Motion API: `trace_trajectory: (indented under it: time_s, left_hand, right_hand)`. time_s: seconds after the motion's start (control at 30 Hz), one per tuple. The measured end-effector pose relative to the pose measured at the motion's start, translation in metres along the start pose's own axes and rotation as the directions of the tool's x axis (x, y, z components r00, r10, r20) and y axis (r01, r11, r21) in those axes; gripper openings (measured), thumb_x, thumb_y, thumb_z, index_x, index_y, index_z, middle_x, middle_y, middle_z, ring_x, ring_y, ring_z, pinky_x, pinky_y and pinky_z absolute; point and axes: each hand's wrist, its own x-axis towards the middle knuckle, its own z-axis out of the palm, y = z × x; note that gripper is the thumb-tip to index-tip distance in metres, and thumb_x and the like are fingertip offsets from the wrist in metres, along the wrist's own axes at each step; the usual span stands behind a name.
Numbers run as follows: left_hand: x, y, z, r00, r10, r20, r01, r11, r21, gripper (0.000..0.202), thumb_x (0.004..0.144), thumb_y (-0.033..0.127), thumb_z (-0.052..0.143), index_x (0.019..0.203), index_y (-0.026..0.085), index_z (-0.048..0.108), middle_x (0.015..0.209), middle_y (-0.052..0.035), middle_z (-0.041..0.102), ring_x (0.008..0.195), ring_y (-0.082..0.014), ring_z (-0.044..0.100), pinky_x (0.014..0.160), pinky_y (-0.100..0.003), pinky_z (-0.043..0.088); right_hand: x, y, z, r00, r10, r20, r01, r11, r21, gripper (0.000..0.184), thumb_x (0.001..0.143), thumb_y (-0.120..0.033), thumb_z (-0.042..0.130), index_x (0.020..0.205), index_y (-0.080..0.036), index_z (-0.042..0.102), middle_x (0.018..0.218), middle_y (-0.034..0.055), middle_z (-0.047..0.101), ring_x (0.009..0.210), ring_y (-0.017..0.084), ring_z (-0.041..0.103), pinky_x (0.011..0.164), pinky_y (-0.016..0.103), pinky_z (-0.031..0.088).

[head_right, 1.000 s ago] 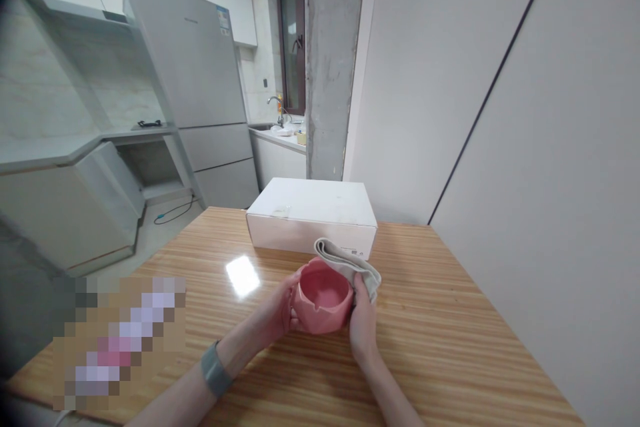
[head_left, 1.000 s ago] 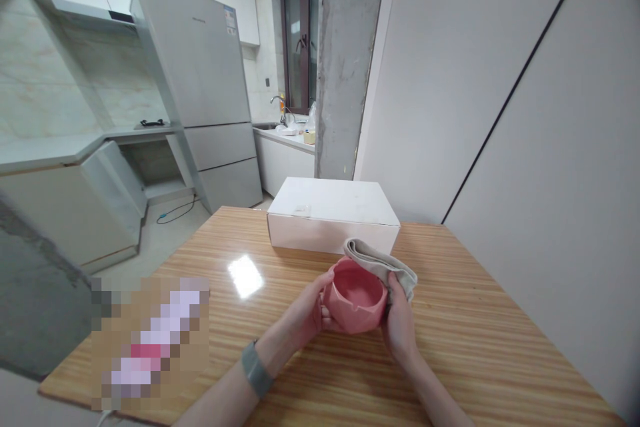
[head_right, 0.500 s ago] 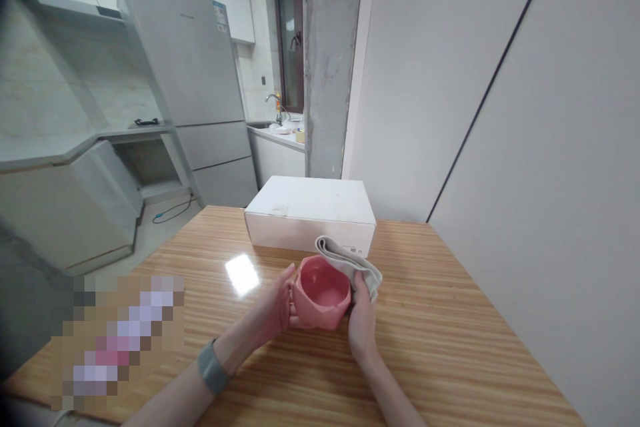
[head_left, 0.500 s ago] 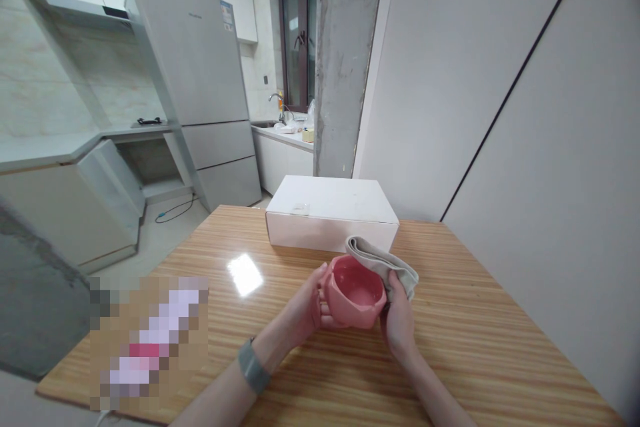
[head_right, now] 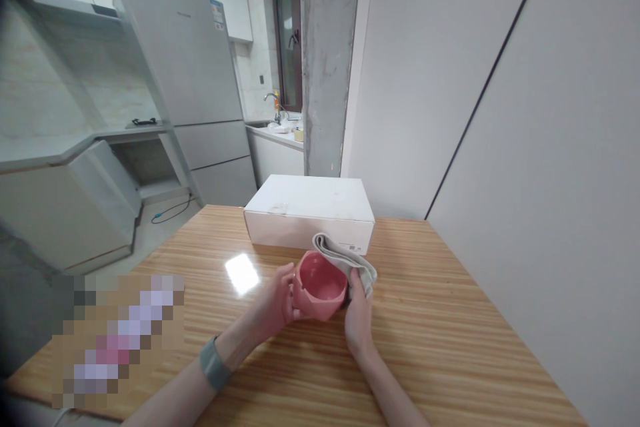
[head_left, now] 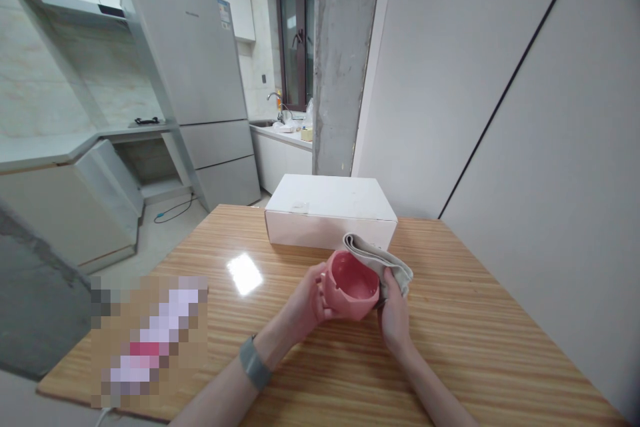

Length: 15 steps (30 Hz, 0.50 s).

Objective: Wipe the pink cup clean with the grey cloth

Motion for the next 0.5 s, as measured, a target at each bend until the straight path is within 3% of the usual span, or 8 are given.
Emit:
trace_trajectory:
  time_s: [0.1, 0.23, 0.33, 0.43, 0.5]
  left_hand:
    - [0.001, -0.001, -0.005, 0.995, -0.09, -0.029, 0.093, 0.992, 0.088, 0.058, 0.084, 0.062, 0.052, 0.117, 0.017, 0.065, 0.106, -0.01, 0.073, 0.078, -0.0202, 0.07, 0.061, -0.028, 0.056]
    - [0.003, -0.006, -0.007, 0.997, -0.049, -0.061, 0.057, 0.99, 0.131, 0.052, 0.082, 0.057, 0.059, 0.12, 0.021, 0.065, 0.114, -0.0078, 0.071, 0.083, -0.0193, 0.069, 0.055, -0.022, 0.052]
    - [0.002, -0.006, -0.003, 0.998, 0.023, -0.06, -0.018, 0.997, 0.078, 0.052, 0.085, 0.052, 0.058, 0.125, 0.02, 0.061, 0.122, -0.0103, 0.068, 0.098, -0.0248, 0.067, 0.063, -0.027, 0.056]
    - [-0.001, -0.004, 0.003, 0.997, 0.078, 0.018, -0.078, 0.997, -0.012, 0.051, 0.087, 0.042, 0.057, 0.13, 0.016, 0.056, 0.13, -0.0141, 0.063, 0.113, -0.0302, 0.062, 0.078, -0.037, 0.057]
    - [-0.003, -0.003, 0.005, 0.994, 0.082, 0.074, -0.079, 0.996, -0.034, 0.049, 0.087, 0.038, 0.057, 0.13, 0.014, 0.056, 0.132, -0.0152, 0.061, 0.117, -0.0306, 0.059, 0.083, -0.037, 0.055]
  right_hand:
    - [-0.001, -0.003, -0.002, 0.996, 0.094, 0.001, -0.094, 0.996, 0.007, 0.042, 0.078, -0.054, 0.063, 0.103, -0.021, 0.072, 0.105, 0.0027, 0.076, 0.109, 0.027, 0.064, 0.103, 0.042, 0.043]
    - [-0.002, -0.002, -0.002, 0.991, 0.12, 0.067, -0.121, 0.993, 0.015, 0.039, 0.077, -0.054, 0.065, 0.097, -0.022, 0.073, 0.096, 0.002, 0.077, 0.105, 0.027, 0.066, 0.103, 0.043, 0.044]
    - [-0.002, 0.001, 0.0, 0.996, 0.064, 0.07, -0.064, 0.998, 0.004, 0.039, 0.078, -0.053, 0.066, 0.101, -0.022, 0.073, 0.105, 0.002, 0.075, 0.113, 0.027, 0.062, 0.108, 0.042, 0.038]
    - [-0.001, 0.002, 0.001, 0.998, 0.034, 0.061, -0.034, 0.999, -0.009, 0.042, 0.078, -0.052, 0.065, 0.107, -0.023, 0.071, 0.113, 0.0019, 0.073, 0.119, 0.026, 0.058, 0.111, 0.042, 0.034]
    - [0.001, 0.002, 0.0, 0.999, 0.038, 0.039, -0.037, 0.999, -0.017, 0.043, 0.079, -0.053, 0.065, 0.109, -0.022, 0.071, 0.114, 0.0022, 0.073, 0.12, 0.026, 0.057, 0.112, 0.042, 0.033]
